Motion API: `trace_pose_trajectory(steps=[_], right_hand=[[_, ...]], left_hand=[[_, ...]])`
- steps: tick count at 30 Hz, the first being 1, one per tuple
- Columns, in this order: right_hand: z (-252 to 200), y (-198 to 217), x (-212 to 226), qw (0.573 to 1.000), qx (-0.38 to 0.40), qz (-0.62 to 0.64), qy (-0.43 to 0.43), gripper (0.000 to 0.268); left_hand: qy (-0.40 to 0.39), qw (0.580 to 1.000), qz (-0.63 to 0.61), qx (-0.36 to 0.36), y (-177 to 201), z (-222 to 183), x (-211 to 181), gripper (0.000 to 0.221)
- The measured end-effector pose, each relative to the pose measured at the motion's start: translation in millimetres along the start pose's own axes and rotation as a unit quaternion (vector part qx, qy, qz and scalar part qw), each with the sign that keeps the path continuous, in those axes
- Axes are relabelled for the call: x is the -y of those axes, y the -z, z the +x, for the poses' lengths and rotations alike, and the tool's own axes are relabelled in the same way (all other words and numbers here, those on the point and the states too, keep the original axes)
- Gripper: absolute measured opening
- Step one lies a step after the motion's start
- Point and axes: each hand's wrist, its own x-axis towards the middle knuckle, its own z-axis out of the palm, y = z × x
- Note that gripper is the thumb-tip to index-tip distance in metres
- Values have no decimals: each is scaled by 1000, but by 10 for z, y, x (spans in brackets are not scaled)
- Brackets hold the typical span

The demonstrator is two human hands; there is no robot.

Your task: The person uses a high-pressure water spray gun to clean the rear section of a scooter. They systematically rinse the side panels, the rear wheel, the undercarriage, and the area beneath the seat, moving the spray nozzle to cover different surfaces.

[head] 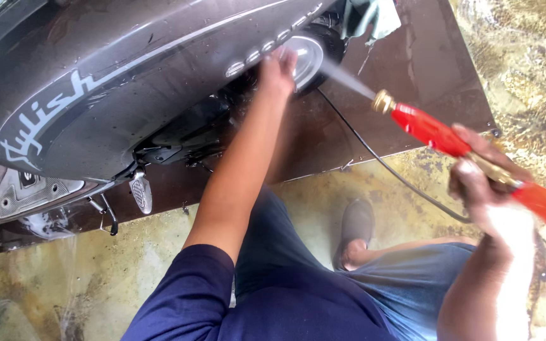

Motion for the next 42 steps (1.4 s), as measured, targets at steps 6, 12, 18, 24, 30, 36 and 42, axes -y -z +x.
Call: trace_pose_trajectory(steps=[6, 12, 18, 24, 30, 36, 42], right_hand=[[114, -541, -8, 992, -41, -104, -64, 42], [208, -950, -280, 959, -8, -272, -74, 42], [360, -1575, -646, 983, -8, -176, -48, 44], [652, -2033, -808, 957, 2, -276, -89, 51], [933, -2319, -1087, 933, 47, -351, -58, 55], [1102, -2458, -1215, 928, 79, -354, -85, 56], [1146, -2450, -1206, 932, 73, -345, -83, 56]], left_hand=[[-47, 988, 148, -28, 121, 66, -106, 27], [-31, 924, 380, 35, -168, -516, -257, 38], [-319, 457, 828, 55, -444, -1057, -584, 36], [-496, 311, 810, 4, -403, -825, -620, 30], [-564, 484, 669, 5, -262, -204, -467, 18], [-561, 244, 791, 11, -286, -428, -581, 19], [-312, 339, 888, -6, -544, -574, -623, 36]])
